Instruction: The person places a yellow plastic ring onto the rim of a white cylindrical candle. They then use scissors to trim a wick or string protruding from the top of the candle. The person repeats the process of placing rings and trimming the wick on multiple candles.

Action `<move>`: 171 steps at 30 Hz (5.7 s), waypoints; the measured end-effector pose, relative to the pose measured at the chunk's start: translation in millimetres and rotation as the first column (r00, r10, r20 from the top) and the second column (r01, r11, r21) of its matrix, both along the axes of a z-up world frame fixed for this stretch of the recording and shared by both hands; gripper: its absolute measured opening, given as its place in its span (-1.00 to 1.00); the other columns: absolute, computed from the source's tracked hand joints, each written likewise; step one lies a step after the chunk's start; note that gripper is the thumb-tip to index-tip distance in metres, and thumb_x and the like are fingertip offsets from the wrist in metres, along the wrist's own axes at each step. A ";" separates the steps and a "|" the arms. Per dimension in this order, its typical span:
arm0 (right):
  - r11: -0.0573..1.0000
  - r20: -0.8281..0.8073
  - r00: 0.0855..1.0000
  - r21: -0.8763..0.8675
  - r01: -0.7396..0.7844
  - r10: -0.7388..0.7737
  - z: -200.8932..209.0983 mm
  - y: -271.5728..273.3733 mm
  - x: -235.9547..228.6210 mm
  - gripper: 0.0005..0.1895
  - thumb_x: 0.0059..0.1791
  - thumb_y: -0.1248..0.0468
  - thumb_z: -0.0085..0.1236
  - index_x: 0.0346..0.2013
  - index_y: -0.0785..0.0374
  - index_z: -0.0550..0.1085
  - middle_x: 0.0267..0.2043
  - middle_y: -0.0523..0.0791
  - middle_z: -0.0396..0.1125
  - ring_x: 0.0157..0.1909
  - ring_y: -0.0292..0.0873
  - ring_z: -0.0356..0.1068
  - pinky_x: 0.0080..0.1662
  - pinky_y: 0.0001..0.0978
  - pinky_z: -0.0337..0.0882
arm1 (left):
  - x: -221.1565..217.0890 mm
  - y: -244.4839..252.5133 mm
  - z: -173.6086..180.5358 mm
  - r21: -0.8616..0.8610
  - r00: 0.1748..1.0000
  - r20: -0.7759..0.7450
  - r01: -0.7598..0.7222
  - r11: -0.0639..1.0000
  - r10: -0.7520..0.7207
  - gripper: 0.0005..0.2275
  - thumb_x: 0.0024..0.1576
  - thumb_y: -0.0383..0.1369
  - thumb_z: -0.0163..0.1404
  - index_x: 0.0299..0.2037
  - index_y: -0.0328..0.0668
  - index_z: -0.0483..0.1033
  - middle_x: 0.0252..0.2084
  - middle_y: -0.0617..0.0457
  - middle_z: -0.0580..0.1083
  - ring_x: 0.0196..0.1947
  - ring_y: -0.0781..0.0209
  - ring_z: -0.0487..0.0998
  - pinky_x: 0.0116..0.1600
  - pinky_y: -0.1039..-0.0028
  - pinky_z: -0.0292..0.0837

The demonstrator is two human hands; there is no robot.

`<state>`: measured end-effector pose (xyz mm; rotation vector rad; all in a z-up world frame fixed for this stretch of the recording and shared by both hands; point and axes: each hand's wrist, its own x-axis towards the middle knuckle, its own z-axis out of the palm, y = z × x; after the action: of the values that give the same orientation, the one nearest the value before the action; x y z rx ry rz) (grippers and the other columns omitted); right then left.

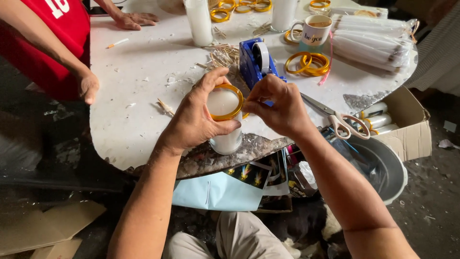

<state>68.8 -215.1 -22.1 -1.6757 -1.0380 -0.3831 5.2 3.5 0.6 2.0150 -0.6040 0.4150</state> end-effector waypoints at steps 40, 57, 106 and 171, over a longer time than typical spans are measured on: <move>0.959 -0.360 0.930 0.282 0.033 0.074 -9.3 27.4 -6.4 -0.71 0.15 0.16 0.06 -0.02 0.30 0.59 -0.27 -0.02 0.43 -0.19 -0.16 0.50 -0.01 -0.18 0.57 | -9.9 -21.3 -65.3 -0.407 0.956 0.197 -0.123 0.905 0.218 -0.10 -0.10 -0.23 0.44 0.38 -0.44 0.16 0.21 -0.30 0.38 0.30 -0.15 0.39 0.44 0.11 0.22; 0.926 -0.452 0.887 0.365 0.092 0.091 -22.7 50.4 1.6 -0.74 0.06 0.22 0.14 -0.12 0.35 0.62 -0.15 0.06 0.49 -0.11 -0.17 0.44 -0.04 -0.25 0.54 | -25.4 -28.1 -75.3 -0.308 0.810 0.371 -0.353 0.883 0.454 -0.21 -0.01 -0.27 0.40 0.41 -0.19 0.22 0.48 -0.26 0.17 0.39 -0.26 0.31 0.41 0.02 0.29; 0.930 -0.170 0.978 0.363 -0.055 0.124 -34.1 13.8 8.6 -0.41 0.06 0.21 0.29 0.32 0.35 0.32 0.13 0.14 0.33 0.07 0.04 0.42 0.10 -0.02 0.50 | 4.8 -45.6 -70.2 -0.371 0.856 0.118 -0.432 0.822 0.503 -0.12 -0.22 -0.27 0.51 0.28 -0.24 0.20 0.16 -0.35 0.43 0.23 -0.33 0.47 0.35 -0.05 0.35; 0.908 -0.594 0.788 0.222 0.356 -0.164 -235.2 -166.4 -92.6 -0.59 -0.24 0.72 0.34 -0.14 0.49 0.52 -0.41 -0.11 0.20 -0.28 -0.15 0.51 -0.14 -0.17 0.55 | 113.1 -168.0 -123.3 -0.778 0.859 -0.510 -0.484 0.401 0.046 -0.76 0.15 -0.24 0.14 -0.37 -0.29 0.60 -0.52 -0.07 0.60 -0.44 0.20 0.70 -0.29 0.64 0.47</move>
<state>-23.7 -381.5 -257.2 -1.4941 -0.2730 -0.1960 118.3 -164.5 -122.8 1.0452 0.2609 0.3639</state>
